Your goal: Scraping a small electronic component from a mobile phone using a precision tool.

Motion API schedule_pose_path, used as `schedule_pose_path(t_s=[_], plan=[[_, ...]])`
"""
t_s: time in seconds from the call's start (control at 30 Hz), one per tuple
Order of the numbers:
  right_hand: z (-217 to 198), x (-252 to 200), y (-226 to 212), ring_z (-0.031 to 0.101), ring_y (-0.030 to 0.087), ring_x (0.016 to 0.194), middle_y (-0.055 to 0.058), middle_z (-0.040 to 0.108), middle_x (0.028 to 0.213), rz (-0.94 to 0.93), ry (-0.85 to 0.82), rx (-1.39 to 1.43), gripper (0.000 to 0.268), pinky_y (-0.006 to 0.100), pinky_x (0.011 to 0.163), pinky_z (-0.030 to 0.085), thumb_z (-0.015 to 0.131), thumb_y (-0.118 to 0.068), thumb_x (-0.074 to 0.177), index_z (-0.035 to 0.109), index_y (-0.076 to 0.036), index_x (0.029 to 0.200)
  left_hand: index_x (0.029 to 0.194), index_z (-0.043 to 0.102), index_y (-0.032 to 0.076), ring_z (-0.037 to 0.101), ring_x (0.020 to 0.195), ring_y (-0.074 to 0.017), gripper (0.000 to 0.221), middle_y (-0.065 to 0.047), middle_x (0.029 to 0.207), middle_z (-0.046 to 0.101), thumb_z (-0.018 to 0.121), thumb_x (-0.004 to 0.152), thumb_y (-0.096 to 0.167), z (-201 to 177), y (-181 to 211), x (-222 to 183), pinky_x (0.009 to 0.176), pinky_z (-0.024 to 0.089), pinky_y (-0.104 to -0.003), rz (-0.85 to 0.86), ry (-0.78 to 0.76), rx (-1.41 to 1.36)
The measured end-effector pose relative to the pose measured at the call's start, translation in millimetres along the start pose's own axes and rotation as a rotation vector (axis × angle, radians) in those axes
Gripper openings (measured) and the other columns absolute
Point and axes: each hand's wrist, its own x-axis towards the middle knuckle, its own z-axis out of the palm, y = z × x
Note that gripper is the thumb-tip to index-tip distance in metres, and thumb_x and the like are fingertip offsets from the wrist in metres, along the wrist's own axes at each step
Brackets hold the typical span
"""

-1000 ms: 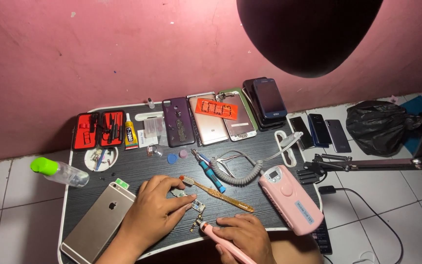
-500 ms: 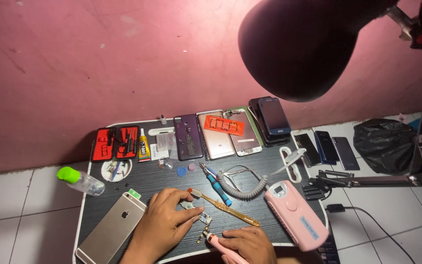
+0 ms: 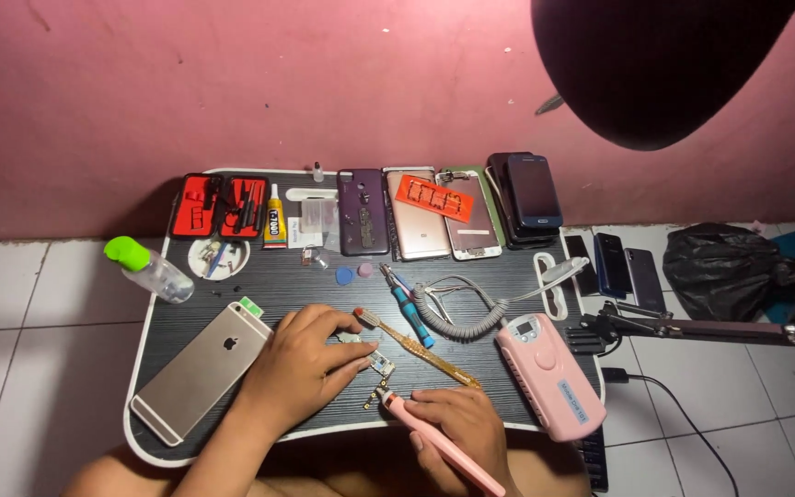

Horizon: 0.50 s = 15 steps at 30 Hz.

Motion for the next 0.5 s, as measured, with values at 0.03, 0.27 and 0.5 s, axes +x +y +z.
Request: schedule_pose_path(t_s=[0.03,0.27,0.5], plan=[[-0.3,2.4,-0.7,0.078,0.017,0.098,0.001,0.082,0.103,0.003,0.003,-0.009,0.027,0.032,0.084,0.049,0.065,-0.026,0.084,0.078,-0.014,0.105,0.104,0.082,0.024,0.06,0.107,-0.0267,0.018,-0.002,0.109,0.068,0.074,0.09,0.032,0.9,-0.8,0.9,0.078,0.048,-0.043,0.008,0.001,-0.006],[-5.1,7.1,-7.6,0.079,0.022,0.093,0.005,0.081,0.105,0.013,-0.013,-0.006,0.037,0.034,0.084,0.051,0.052,-0.033,0.097,0.076,-0.01,0.113,0.107,0.08,0.027,0.061,0.103,-0.0246,0.021,0.003,0.11,0.069,0.073,0.088,0.034,7.8,-3.4,-0.6,0.076,0.048,-0.042,-0.005,-0.017,0.055],[-6.8,8.6,-13.8,0.08,0.018,0.095,0.0,0.083,0.096,0.079,0.016,0.047,0.026,0.034,0.084,0.049,0.07,-0.03,0.085,0.08,-0.016,0.104,0.108,0.081,0.032,0.061,0.104,-0.0219,0.023,0.008,0.111,0.07,0.072,0.087,0.034,9.6,0.3,-4.4,0.078,0.048,-0.042,-0.144,-0.06,0.016]])
